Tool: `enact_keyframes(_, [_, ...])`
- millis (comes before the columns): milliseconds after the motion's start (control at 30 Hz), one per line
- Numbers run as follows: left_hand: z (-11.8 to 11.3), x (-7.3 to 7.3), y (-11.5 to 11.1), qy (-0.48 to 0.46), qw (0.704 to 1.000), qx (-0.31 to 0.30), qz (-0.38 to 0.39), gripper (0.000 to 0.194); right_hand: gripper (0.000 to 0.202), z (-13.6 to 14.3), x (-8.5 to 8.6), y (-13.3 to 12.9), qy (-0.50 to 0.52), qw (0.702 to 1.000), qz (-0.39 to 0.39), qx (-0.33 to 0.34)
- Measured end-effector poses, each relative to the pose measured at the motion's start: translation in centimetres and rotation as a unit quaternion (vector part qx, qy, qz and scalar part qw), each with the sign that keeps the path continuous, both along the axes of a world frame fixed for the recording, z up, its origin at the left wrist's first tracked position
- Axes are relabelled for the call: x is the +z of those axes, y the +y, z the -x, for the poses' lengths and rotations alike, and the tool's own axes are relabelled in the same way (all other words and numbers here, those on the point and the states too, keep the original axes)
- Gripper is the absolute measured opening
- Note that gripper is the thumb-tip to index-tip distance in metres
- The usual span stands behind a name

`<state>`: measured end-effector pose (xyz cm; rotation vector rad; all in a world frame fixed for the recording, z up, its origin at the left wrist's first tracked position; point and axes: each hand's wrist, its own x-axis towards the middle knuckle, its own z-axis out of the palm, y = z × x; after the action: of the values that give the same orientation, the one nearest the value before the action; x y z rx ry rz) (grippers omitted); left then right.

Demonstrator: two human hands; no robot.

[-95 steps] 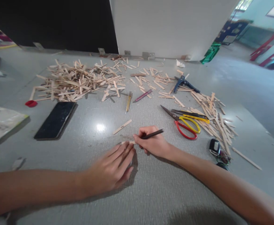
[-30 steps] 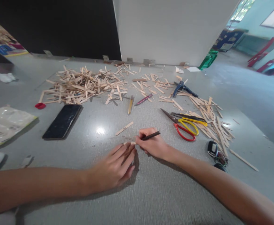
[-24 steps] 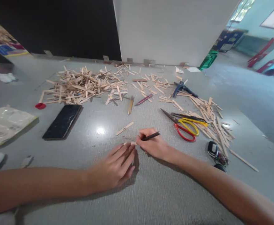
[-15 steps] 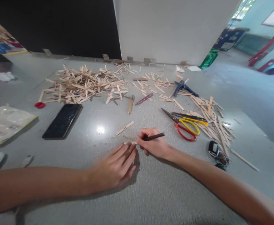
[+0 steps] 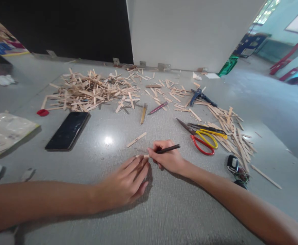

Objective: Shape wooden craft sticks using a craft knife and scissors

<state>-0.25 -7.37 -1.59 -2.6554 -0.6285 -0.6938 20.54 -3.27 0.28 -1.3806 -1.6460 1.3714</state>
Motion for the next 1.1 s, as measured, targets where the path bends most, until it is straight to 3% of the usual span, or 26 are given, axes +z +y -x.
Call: enact_keyframes(1100, [0.0,0.25,-0.18,-0.003,1.0,0.006,-0.007,0.049,0.051,-0.15,-0.05,-0.1,-0.021,1.0,-0.016,0.01])
